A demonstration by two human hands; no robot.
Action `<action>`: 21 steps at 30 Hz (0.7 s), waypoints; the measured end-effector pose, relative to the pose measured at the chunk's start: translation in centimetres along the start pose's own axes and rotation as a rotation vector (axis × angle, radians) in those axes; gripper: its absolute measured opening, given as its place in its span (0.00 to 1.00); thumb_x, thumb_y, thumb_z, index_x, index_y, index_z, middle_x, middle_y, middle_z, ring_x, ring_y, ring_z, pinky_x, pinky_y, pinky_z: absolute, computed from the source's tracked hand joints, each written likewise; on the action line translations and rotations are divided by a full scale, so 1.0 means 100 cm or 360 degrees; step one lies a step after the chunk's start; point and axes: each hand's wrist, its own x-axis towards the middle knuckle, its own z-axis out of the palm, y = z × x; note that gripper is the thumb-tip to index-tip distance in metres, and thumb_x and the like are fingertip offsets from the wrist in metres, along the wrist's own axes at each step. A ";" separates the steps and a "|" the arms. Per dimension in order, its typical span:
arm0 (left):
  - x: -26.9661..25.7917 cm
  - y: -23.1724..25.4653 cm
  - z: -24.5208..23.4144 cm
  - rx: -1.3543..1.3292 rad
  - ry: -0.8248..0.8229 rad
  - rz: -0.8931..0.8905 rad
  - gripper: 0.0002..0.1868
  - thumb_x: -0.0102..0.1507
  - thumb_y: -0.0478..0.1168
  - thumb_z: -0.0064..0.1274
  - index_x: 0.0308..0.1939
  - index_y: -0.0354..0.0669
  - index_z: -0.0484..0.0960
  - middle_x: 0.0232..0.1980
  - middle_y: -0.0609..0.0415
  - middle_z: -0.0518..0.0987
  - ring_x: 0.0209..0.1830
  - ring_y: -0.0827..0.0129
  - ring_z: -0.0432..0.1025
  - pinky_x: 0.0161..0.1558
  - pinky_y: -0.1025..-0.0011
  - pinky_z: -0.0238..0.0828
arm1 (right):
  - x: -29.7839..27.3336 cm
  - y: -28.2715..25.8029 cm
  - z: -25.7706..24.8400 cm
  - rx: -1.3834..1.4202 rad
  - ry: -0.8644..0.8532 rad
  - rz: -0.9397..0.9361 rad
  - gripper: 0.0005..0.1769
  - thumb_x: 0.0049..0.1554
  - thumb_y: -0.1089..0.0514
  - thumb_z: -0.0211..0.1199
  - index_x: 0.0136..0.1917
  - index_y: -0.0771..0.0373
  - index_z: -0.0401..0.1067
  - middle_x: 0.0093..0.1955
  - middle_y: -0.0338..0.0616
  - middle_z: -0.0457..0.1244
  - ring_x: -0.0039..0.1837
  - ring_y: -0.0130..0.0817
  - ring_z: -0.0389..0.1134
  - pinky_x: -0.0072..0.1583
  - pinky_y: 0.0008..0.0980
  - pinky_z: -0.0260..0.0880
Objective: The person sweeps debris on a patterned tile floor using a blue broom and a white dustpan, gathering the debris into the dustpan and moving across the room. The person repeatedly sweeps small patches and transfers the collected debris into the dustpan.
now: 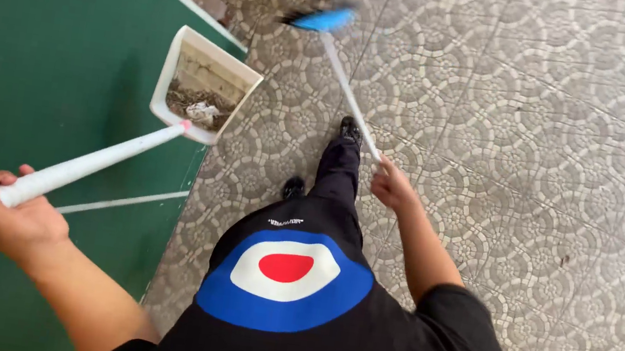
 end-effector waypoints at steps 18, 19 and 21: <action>-0.036 -0.011 0.230 0.0115 0.0089 -0.0099 0.08 0.67 0.45 0.55 0.38 0.53 0.72 0.40 0.62 0.71 0.42 0.74 0.70 0.55 0.64 0.80 | 0.086 -0.197 -0.035 -0.1063 0.0672 -0.0039 0.21 0.61 0.46 0.58 0.67 0.41 0.75 0.30 0.33 0.52 0.27 0.24 0.53 0.26 0.26 0.46; -0.033 -0.019 0.245 0.0086 0.0065 -0.0098 0.08 0.67 0.45 0.55 0.38 0.53 0.72 0.40 0.62 0.71 0.42 0.74 0.70 0.55 0.64 0.80 | 0.045 -0.213 -0.073 -0.1047 0.0680 -0.0073 0.21 0.61 0.46 0.58 0.67 0.41 0.75 0.30 0.33 0.52 0.27 0.24 0.53 0.26 0.26 0.46; -0.031 -0.033 0.274 0.0117 -0.0008 -0.0050 0.07 0.66 0.45 0.52 0.39 0.49 0.72 0.39 0.54 0.70 0.42 0.71 0.70 0.51 0.65 0.82 | -0.035 -0.218 -0.139 -0.0863 0.1043 0.0113 0.17 0.58 0.43 0.65 0.59 0.46 0.73 0.27 0.32 0.46 0.25 0.23 0.46 0.25 0.25 0.40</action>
